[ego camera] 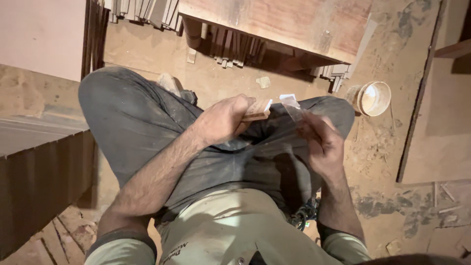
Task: The person sits on the workshop floor assembling small wooden boxes. They load a pneumatic nail gun, apply glue to narrow wood strips, fit strips and panels together into a box, and drive nails with the nail gun to secure the joints, working on one box at a time.
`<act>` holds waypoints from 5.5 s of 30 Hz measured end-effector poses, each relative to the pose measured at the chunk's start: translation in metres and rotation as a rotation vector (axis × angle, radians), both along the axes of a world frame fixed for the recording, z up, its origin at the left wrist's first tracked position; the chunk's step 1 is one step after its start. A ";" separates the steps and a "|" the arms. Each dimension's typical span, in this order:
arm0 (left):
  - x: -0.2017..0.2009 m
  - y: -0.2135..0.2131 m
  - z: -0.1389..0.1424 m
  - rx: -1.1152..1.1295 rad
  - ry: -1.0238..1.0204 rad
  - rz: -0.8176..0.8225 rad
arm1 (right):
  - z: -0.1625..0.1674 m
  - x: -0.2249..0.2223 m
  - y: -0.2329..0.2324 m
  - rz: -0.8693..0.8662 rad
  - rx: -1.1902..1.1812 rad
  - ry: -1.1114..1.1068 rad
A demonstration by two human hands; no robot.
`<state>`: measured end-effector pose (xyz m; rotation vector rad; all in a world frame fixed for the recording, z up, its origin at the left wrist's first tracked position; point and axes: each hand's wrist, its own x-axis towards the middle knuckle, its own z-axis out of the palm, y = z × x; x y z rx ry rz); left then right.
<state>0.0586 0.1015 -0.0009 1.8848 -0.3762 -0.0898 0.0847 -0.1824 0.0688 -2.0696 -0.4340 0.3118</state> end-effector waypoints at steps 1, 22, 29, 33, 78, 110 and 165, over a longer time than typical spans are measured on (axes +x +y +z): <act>-0.001 0.000 -0.001 0.003 0.007 0.001 | 0.005 0.001 0.001 0.032 -0.054 -0.104; -0.003 -0.010 -0.007 0.262 -0.044 -0.045 | 0.080 0.013 0.022 0.459 -0.673 -0.562; -0.006 -0.009 0.004 0.160 -0.027 -0.078 | 0.067 0.030 0.017 0.390 -0.568 -0.546; -0.001 -0.002 0.003 0.097 0.067 -0.035 | 0.048 0.028 0.012 0.182 -0.265 -0.316; -0.006 -0.006 -0.014 0.086 0.000 0.082 | 0.018 -0.025 0.031 0.124 -0.164 -0.321; -0.004 -0.021 -0.028 0.196 0.144 0.130 | -0.132 0.114 -0.256 -0.614 -0.771 -0.412; 0.071 0.037 0.014 -2.132 0.447 0.568 | -0.024 -0.038 0.131 -0.032 0.067 -0.740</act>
